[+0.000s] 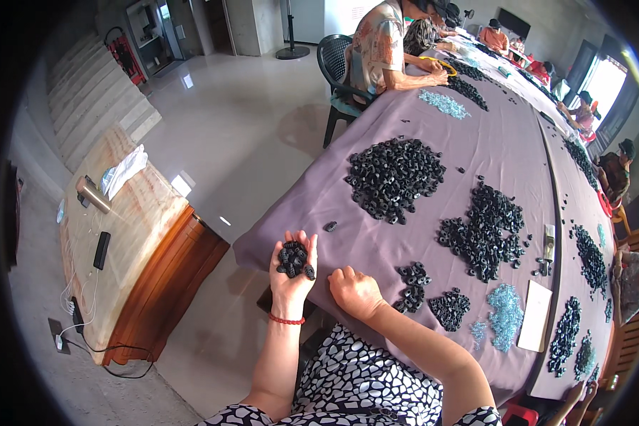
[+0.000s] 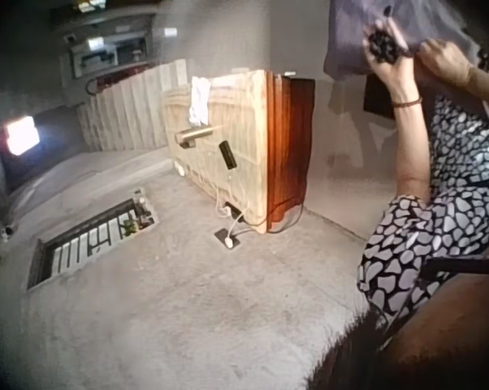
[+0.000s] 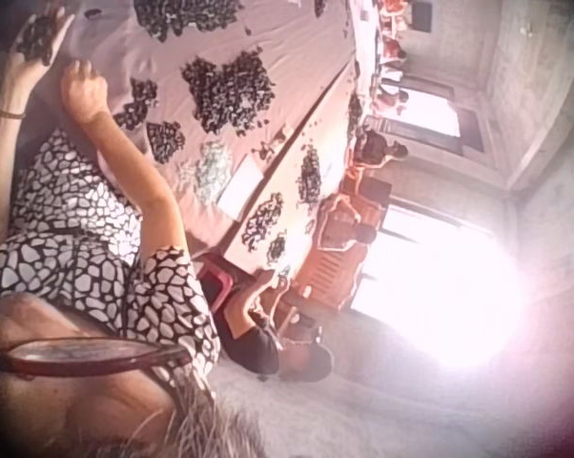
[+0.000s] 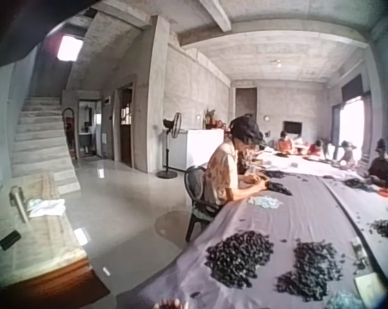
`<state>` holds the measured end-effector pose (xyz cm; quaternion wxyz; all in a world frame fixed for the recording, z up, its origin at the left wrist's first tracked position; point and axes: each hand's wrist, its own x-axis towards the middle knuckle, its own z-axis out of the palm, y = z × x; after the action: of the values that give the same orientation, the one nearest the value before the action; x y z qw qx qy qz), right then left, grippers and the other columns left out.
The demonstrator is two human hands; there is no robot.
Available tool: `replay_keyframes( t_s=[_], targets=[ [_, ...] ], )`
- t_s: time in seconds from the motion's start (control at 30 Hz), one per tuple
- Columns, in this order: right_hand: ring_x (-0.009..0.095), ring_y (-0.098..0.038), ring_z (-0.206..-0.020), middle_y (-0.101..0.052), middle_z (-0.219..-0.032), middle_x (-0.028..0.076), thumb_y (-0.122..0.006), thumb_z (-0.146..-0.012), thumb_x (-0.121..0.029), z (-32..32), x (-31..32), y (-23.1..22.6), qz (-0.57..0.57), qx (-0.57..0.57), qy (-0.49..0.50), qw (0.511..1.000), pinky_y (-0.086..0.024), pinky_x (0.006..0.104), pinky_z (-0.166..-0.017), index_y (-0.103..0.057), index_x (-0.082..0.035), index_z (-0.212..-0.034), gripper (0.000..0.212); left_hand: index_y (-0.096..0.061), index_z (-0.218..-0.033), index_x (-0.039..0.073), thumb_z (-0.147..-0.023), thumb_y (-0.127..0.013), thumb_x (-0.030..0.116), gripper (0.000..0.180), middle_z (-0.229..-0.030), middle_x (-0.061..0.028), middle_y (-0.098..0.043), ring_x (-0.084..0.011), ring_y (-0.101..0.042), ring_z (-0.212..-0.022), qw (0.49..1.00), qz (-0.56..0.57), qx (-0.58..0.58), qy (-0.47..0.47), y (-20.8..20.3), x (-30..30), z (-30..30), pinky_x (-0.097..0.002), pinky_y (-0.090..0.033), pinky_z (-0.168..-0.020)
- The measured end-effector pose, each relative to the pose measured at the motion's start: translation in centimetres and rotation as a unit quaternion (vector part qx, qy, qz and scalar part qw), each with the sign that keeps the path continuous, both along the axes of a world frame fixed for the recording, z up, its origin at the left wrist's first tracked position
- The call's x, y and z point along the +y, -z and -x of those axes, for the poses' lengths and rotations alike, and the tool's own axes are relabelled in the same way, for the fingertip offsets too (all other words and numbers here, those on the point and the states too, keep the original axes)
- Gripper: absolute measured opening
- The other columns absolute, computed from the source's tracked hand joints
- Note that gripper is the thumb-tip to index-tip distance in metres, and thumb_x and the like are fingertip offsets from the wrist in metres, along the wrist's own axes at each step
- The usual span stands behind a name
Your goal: The person picks up and sorts black and blue plastic parts by hand on a table, handling them individually and occasionally gathering small handfuls of parts.
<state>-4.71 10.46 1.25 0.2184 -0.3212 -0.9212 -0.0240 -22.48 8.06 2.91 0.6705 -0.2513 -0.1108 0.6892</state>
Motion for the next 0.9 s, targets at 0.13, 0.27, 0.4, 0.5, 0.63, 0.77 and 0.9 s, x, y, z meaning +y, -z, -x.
replay_keyframes(
  t_s=[0.13,0.27,0.4,0.5,0.63,0.77,0.9],
  targets=[
    [0.018,-0.056,-0.049,-0.057,-0.067,0.005,-0.063,-0.093,-0.020,0.3,2.0,-0.9,0.310,0.251,0.109,0.910,-0.045,0.0318,-0.040,-0.055,-0.007,-0.076,0.023,-0.074,-0.110,0.005,-0.090,-0.069,0.010,0.021,-0.112,-0.0149,-0.073,-0.0293,-0.067,-0.114,1.000,0.017,-0.009,-0.009,0.5,-0.2,0.5,-0.0515,-0.044,-0.116],
    [0.011,-0.042,-0.050,-0.055,-0.074,0.008,-0.061,-0.093,-0.028,-1.1,6.6,-3.0,0.776,0.555,0.115,0.276,-0.027,0.0219,-0.035,-0.056,-0.008,-0.078,0.025,-0.074,-0.109,0.005,-0.089,-0.070,0.011,0.021,-0.112,-0.0158,-0.072,-0.0304,-0.067,-0.114,1.000,0.005,-0.019,-0.002,-0.2,-0.2,0.5,-0.0531,-0.044,-0.116],
    [0.010,-0.044,-0.051,-0.059,-0.082,0.009,-0.060,-0.097,-0.020,0.9,7.9,-4.1,0.737,0.511,0.081,0.436,-0.030,0.0210,-0.038,-0.057,-0.003,-0.084,0.021,-0.075,-0.108,0.005,-0.089,-0.070,0.009,0.020,-0.111,-0.0154,-0.073,-0.0296,-0.068,-0.113,0.999,0.024,-0.016,-0.014,-0.9,-0.9,0.9,-0.0497,-0.044,-0.117],
    [0.017,-0.061,-0.060,-0.066,-0.092,0.013,-0.058,-0.099,-0.014,3.1,9.0,-2.9,0.559,0.284,0.142,0.766,-0.047,0.0306,-0.048,-0.061,0.001,-0.103,0.016,-0.075,-0.109,0.005,-0.090,-0.069,0.010,0.020,-0.113,-0.0158,-0.073,-0.0296,-0.067,-0.114,0.999,0.019,-0.013,-0.025,-0.9,-1.8,1.6,-0.0491,-0.044,-0.117],
    [0.027,-0.071,-0.076,-0.067,-0.103,0.016,-0.059,-0.100,-0.017,4.3,9.6,-0.3,0.092,0.099,0.051,0.989,-0.057,0.0390,-0.064,-0.060,0.000,-0.111,0.021,-0.075,-0.110,0.005,-0.092,-0.067,0.011,0.020,-0.115,-0.0165,-0.072,-0.0297,-0.067,-0.115,1.000,0.008,-0.003,-0.022,-0.3,-3.3,2.7,-0.0483,-0.043,-0.118],
    [0.025,-0.072,-0.073,-0.062,-0.098,0.014,-0.060,-0.100,-0.032,5.0,9.3,0.4,-0.003,-0.119,0.085,0.989,-0.060,0.0357,-0.060,-0.056,-0.003,-0.100,0.030,-0.075,-0.110,0.004,-0.094,-0.067,0.013,0.020,-0.114,-0.0164,-0.072,-0.0297,-0.066,-0.116,0.997,0.012,0.058,-0.045,0.6,-5.7,4.9,-0.0484,-0.042,-0.119],
    [0.029,-0.071,-0.070,-0.063,-0.098,0.017,-0.062,-0.100,-0.032,3.9,10.1,0.5,0.038,-0.031,0.104,0.993,-0.058,0.0373,-0.059,-0.056,-0.003,-0.098,0.029,-0.075,-0.108,0.003,-0.092,-0.069,0.013,0.020,-0.112,-0.0175,-0.072,-0.0324,-0.067,-0.113,0.996,0.044,0.048,-0.057,1.0,-8.1,6.6,-0.0515,-0.042,-0.118]
  ],
)
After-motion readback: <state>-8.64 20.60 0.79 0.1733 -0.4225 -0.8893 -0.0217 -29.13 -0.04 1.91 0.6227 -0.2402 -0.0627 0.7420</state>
